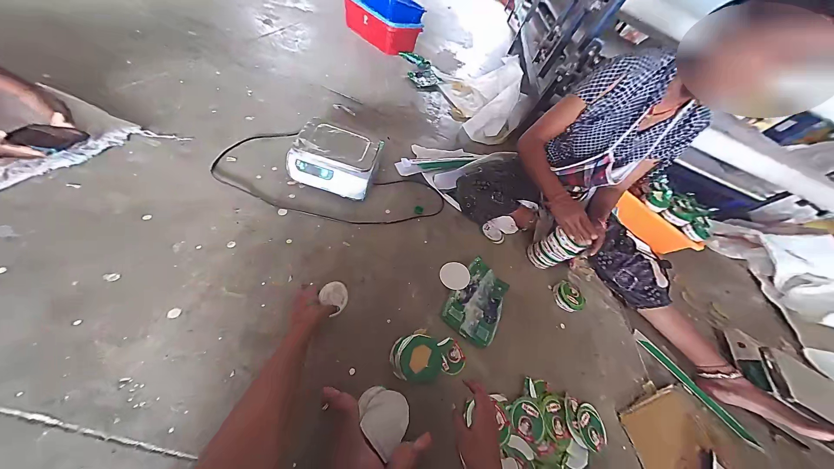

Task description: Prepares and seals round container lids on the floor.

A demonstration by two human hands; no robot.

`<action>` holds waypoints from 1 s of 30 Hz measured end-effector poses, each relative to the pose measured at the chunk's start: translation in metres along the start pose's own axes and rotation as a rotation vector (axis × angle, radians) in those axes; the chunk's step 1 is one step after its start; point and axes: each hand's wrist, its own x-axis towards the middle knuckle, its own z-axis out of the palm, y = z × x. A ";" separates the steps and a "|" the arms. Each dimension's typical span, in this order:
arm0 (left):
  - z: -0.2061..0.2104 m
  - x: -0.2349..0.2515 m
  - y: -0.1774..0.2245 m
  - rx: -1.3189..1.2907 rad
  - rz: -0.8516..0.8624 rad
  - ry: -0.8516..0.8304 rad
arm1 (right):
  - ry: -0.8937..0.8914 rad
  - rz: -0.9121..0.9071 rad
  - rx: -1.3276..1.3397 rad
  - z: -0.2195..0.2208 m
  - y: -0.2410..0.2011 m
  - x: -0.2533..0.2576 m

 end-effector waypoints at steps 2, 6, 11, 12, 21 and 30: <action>0.008 -0.034 0.016 -0.198 0.112 -0.069 | 0.025 0.036 0.205 -0.001 -0.014 0.006; 0.060 -0.127 0.032 -0.428 0.314 -0.449 | -0.165 0.176 0.662 0.000 -0.054 0.010; 0.106 -0.148 0.037 -0.449 0.231 -0.482 | -0.167 0.342 0.587 0.000 -0.060 0.023; 0.111 -0.147 0.038 -0.465 0.216 -0.432 | -0.167 0.362 0.529 -0.001 -0.057 0.029; 0.131 -0.126 0.047 -0.131 0.274 -0.038 | -0.107 0.318 0.323 0.021 -0.048 0.072; 0.156 -0.127 0.053 0.369 0.770 -0.051 | -0.102 0.326 0.323 0.022 -0.037 0.084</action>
